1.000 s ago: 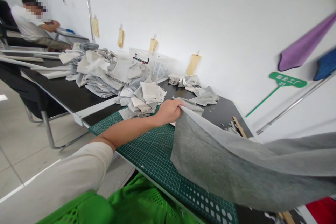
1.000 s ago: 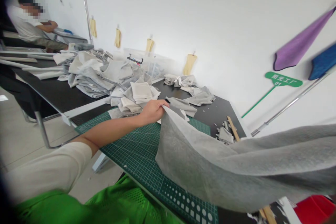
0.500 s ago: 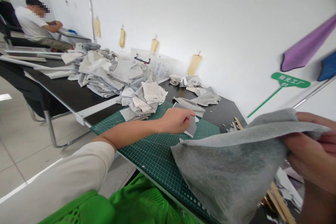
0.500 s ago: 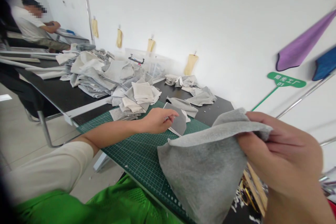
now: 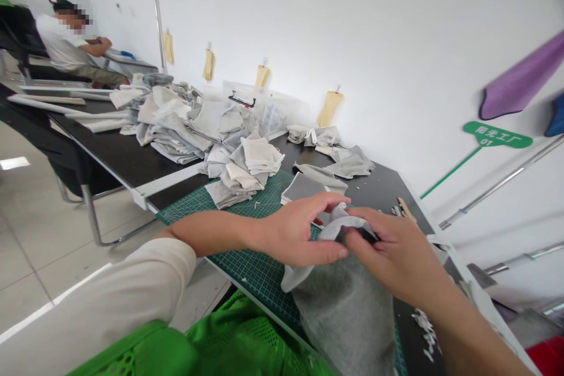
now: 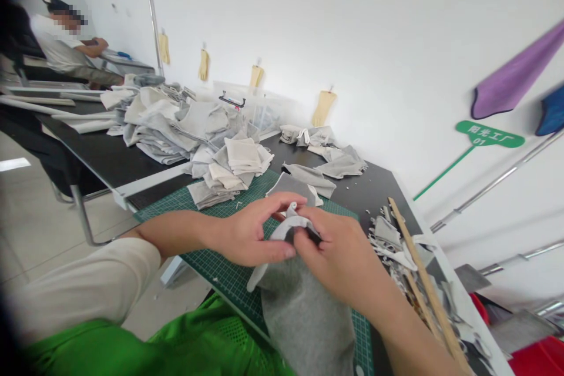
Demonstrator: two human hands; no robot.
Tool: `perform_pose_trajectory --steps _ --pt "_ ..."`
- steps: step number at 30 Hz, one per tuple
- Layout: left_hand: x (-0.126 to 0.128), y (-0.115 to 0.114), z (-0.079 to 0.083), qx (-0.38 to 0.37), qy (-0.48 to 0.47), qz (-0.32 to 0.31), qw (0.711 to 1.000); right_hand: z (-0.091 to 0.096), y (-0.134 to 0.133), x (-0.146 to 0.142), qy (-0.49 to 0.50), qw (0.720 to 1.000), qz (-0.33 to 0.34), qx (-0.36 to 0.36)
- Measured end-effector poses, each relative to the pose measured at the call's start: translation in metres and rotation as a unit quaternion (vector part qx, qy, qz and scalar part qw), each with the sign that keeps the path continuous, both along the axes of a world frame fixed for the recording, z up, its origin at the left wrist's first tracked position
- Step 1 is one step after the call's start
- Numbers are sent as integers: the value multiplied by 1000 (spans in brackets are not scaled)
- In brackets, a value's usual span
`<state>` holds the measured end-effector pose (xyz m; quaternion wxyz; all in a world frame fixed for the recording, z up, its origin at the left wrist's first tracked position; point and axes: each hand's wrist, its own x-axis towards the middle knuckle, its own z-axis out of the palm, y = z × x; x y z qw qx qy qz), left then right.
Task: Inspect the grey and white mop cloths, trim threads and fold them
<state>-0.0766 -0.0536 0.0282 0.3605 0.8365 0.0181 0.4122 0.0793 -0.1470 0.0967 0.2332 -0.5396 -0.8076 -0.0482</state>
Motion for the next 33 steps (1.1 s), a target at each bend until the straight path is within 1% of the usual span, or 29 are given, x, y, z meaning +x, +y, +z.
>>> perform_pose_trajectory --steps 2,5,7,9,12,15,18,21,24,28,30,33 --pt "2 1 1 0 2 6 1000 -2 -1 -2 -21 1000 2 -12" --pt "2 5 2 19 -10 -22 1000 -4 -3 -4 -43 999 -3 -21" --pt "0 7 2 28 -33 -41 998 -4 -7 -6 -51 999 1 -7" --pt "-2 8 2 22 -62 -59 996 -5 -12 -8 -49 999 6 12" --pt "-5 8 1 -28 -96 -85 991 -6 -20 -9 -30 999 7 15" --pt "-8 8 2 -93 -119 -88 985 -8 -26 -7 -16 1000 -1 -12" --pt "-9 11 6 -140 -145 -77 976 -12 -31 1 -6 999 -24 -37" --pt "-10 17 12 -174 -178 -52 967 -16 -36 14 19 996 -53 -62" --pt "-10 23 16 -203 -212 -27 956 -21 -43 29 46 991 -70 -106" --pt "-7 30 18 -212 -252 16 944 -28 -51 43 58 981 -75 -166" --pt "-5 34 18 -211 -264 34 940 -33 -56 48 50 980 -76 -175" --pt "-2 38 19 -207 -282 53 935 -41 -63 56 37 983 -62 -169"
